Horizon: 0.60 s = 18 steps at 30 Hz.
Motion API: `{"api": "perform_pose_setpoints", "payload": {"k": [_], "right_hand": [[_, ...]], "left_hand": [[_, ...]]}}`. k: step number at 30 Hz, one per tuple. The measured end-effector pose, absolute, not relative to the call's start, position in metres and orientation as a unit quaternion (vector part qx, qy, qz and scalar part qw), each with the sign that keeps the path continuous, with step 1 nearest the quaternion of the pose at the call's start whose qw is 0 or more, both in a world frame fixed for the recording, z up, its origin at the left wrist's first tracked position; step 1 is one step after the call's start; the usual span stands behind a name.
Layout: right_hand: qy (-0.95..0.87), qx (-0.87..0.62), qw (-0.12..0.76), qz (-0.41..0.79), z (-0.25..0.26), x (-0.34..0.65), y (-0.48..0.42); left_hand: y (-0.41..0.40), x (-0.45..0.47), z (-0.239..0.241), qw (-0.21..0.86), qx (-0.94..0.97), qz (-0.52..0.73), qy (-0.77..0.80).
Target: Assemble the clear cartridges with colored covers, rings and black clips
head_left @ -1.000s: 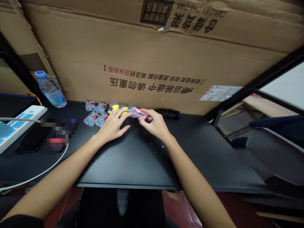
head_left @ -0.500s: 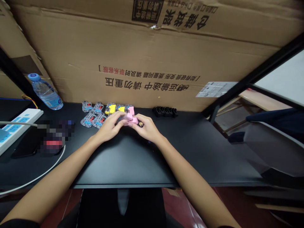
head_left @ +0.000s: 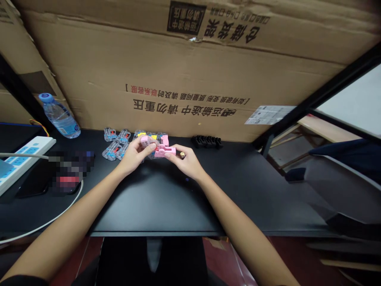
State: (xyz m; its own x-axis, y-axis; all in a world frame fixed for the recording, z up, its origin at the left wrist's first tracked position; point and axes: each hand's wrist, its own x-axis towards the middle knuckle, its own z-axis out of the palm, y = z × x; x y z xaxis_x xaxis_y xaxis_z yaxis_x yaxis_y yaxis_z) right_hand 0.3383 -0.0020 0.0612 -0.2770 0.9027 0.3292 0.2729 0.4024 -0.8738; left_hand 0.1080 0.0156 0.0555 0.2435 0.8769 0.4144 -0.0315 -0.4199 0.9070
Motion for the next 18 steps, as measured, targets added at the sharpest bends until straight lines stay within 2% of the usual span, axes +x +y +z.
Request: {"api": "perform_pose_setpoints", "payload": {"k": [10, 15, 18], "right_hand": [[-0.723, -0.392, 0.395, 0.410, 0.069, 0.348, -0.001], [-0.624, -0.419, 0.495, 0.435, 0.072, 0.365, 0.010], [-0.572, -0.417, 0.530, 0.468, 0.069, 0.365, 0.014]], "left_hand": [[0.008, 0.117, 0.050, 0.458, 0.657, 0.481, 0.356], [0.007, 0.119, 0.038, 0.455, 0.695, 0.412, 0.374], [0.007, 0.121, 0.029, 0.414, 0.748, 0.352, 0.381]]}}
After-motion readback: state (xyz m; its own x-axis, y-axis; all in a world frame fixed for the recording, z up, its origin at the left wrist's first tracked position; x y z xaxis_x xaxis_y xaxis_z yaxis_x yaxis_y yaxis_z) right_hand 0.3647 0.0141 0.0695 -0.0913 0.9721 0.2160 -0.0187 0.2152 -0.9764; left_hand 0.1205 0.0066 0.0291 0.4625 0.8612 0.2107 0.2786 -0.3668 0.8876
